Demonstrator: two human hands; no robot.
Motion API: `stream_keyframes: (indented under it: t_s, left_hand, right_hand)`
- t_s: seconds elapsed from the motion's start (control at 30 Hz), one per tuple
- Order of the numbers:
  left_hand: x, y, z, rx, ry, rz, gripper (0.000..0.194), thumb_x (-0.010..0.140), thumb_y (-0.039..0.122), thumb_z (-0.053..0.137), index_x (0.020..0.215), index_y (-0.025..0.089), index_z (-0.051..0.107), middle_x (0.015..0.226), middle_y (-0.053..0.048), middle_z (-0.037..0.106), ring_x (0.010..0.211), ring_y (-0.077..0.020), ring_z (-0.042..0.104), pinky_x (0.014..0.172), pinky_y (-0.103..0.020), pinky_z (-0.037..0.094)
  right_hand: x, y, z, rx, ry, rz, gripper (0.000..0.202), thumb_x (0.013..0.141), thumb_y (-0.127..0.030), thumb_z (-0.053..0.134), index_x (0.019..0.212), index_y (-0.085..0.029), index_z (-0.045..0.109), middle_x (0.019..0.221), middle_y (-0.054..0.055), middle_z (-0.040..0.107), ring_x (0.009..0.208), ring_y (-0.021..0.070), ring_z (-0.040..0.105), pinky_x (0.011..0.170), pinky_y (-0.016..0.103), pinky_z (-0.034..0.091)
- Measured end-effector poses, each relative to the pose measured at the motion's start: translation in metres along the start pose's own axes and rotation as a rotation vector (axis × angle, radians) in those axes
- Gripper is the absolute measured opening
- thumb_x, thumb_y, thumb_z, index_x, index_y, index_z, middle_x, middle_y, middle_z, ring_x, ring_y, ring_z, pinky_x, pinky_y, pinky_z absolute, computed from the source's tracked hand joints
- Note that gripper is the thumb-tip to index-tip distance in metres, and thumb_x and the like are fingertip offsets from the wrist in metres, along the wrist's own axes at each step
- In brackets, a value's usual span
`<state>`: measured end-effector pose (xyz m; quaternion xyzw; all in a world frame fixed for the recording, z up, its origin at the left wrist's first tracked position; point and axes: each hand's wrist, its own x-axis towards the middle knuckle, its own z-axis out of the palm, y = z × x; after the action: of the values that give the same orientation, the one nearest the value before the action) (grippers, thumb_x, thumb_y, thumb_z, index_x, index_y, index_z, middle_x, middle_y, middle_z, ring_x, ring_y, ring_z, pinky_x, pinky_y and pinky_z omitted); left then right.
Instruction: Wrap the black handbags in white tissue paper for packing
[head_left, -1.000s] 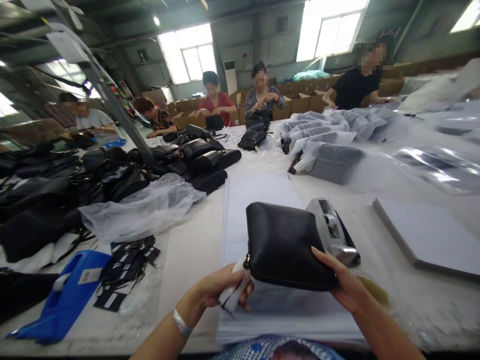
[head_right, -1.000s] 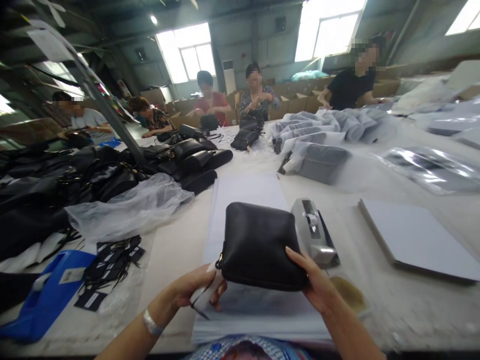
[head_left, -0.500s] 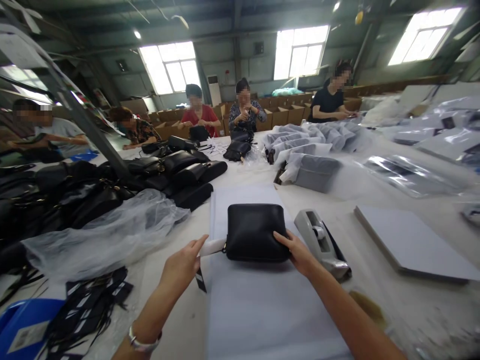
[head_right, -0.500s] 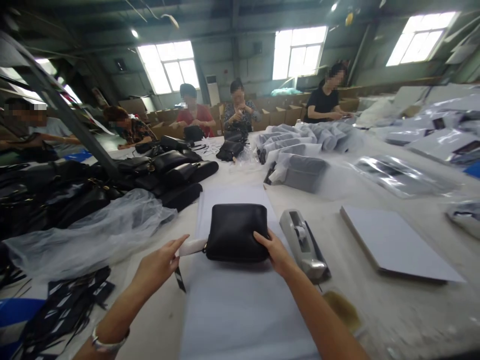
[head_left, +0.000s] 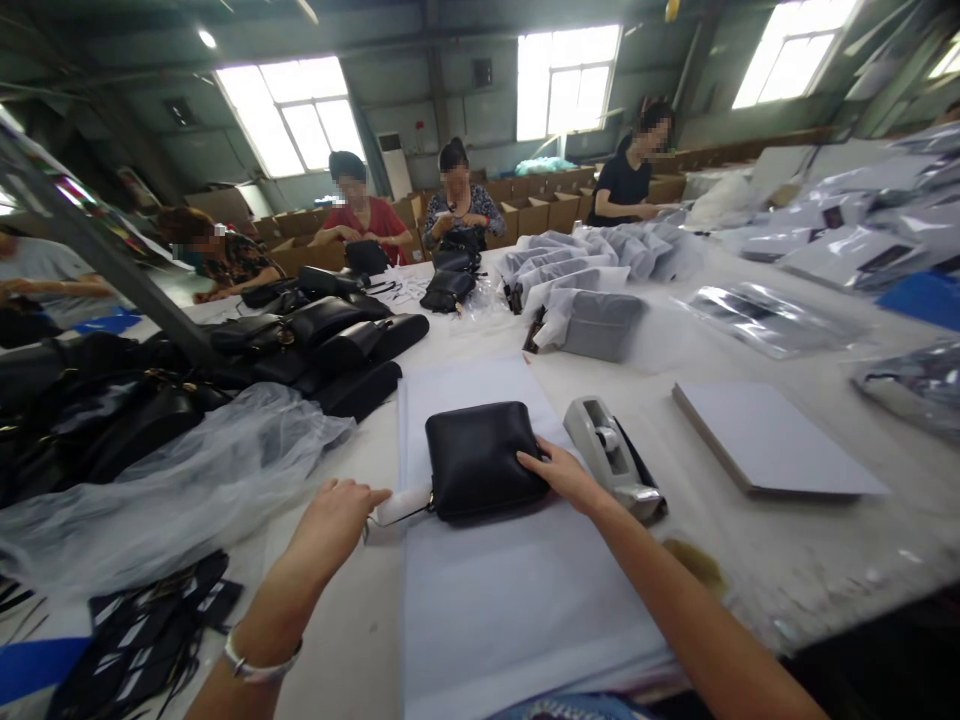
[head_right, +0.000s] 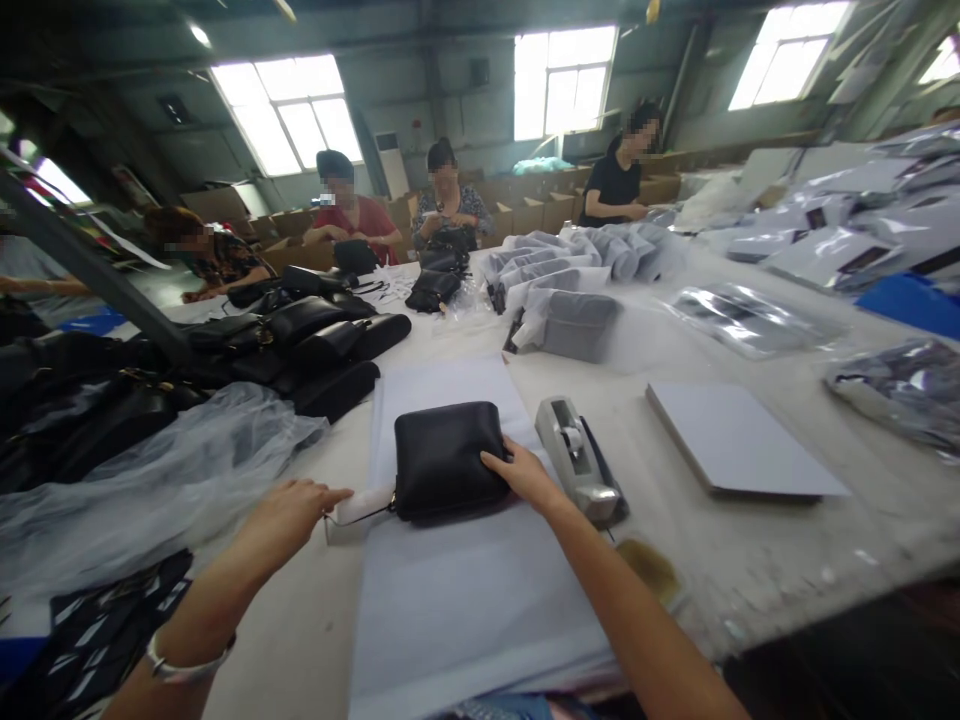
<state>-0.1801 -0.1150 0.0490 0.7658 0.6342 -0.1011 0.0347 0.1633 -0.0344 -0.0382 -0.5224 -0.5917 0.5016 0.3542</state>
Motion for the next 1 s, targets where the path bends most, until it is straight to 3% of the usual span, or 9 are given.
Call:
stream_keyframes:
  t_s: [0.1,0.2,0.27,0.4,0.53,0.67,0.8,0.9,1.0]
  left_hand:
    - [0.003,0.017,0.011,0.022,0.103,0.028,0.048,0.084,0.001,0.044,0.112,0.027,0.072,0.123,-0.011,0.069,0.112,-0.0288,0.065,0.102,-0.049,0.041]
    - [0.013,0.048,0.026,-0.053,0.235,0.207,0.041,0.096,0.021,0.045,0.134,0.027,0.058,0.143,-0.009,0.055,0.127,-0.0284,0.056,0.11,-0.05,0.036]
    - [0.023,0.073,0.036,-0.101,0.298,0.319,0.047,0.098,0.035,0.047,0.144,0.026,0.046,0.153,-0.009,0.044,0.139,-0.0296,0.042,0.113,-0.051,0.034]
    - [0.041,0.108,0.055,-0.13,0.352,0.338,0.062,0.095,0.048,0.05,0.15,0.023,0.036,0.16,-0.013,0.029,0.148,-0.0347,0.023,0.112,-0.056,0.032]
    - [0.049,0.117,0.069,-0.13,0.394,0.291,0.063,0.095,0.048,0.051,0.15,0.022,0.036,0.161,-0.013,0.024,0.149,-0.0363,0.018,0.112,-0.06,0.03]
    - [0.049,0.116,0.076,-0.164,0.427,0.276,0.061,0.095,0.046,0.05,0.15,0.025,0.037,0.161,-0.011,0.025,0.149,-0.0348,0.018,0.114,-0.06,0.027]
    - [0.047,0.117,0.077,-0.2,0.428,0.266,0.061,0.094,0.043,0.052,0.15,0.026,0.037,0.161,-0.01,0.025,0.149,-0.0344,0.018,0.114,-0.06,0.027]
    - [0.047,0.117,0.077,-0.232,0.422,0.257,0.061,0.094,0.041,0.054,0.15,0.027,0.036,0.162,-0.009,0.025,0.149,-0.0334,0.019,0.114,-0.06,0.027]
    - [0.048,0.117,0.079,-0.271,0.42,0.253,0.062,0.092,0.039,0.057,0.15,0.03,0.035,0.161,-0.008,0.025,0.149,-0.0331,0.02,0.115,-0.06,0.026]
  right_hand:
    - [-0.019,-0.003,-0.004,-0.299,0.198,-0.103,0.054,0.084,-0.036,0.066,0.135,-0.02,0.057,0.14,0.012,0.056,0.116,0.0289,0.061,0.106,0.047,0.045]
    - [-0.061,-0.007,-0.019,-0.45,0.291,-0.31,0.044,0.09,-0.033,0.06,0.134,-0.026,0.059,0.141,0.007,0.055,0.121,0.0254,0.058,0.108,0.042,0.044]
    - [-0.098,-0.004,-0.036,-0.54,0.342,-0.397,0.035,0.095,-0.033,0.054,0.129,-0.028,0.063,0.136,0.004,0.06,0.124,0.0226,0.056,0.111,0.038,0.042]
    - [-0.168,0.023,-0.074,-0.79,0.465,-0.341,0.033,0.094,-0.035,0.054,0.123,-0.025,0.067,0.134,0.006,0.061,0.131,0.0258,0.049,0.113,0.043,0.038]
    - [-0.208,0.06,-0.088,-1.057,0.458,-0.177,0.041,0.091,-0.043,0.057,0.124,-0.021,0.067,0.149,0.009,0.047,0.144,0.0345,0.029,0.118,0.056,0.022]
    - [-0.214,0.078,-0.081,-1.2,0.41,-0.039,0.044,0.089,-0.05,0.057,0.121,-0.023,0.069,0.156,0.01,0.035,0.147,0.0384,0.019,0.116,0.063,0.014]
    - [-0.207,0.077,-0.086,-1.213,0.35,-0.022,0.037,0.087,-0.051,0.059,0.111,-0.026,0.073,0.153,0.008,0.041,0.145,0.0393,0.023,0.113,0.066,0.016]
    - [-0.196,0.062,-0.1,-1.107,0.391,-0.117,0.031,0.087,-0.05,0.059,0.102,-0.028,0.075,0.145,0.008,0.052,0.14,0.0394,0.035,0.11,0.066,0.024]
    - [-0.175,0.027,-0.107,-0.884,0.545,-0.282,0.031,0.088,-0.047,0.059,0.109,-0.029,0.072,0.134,0.008,0.061,0.13,0.0325,0.049,0.112,0.054,0.033]
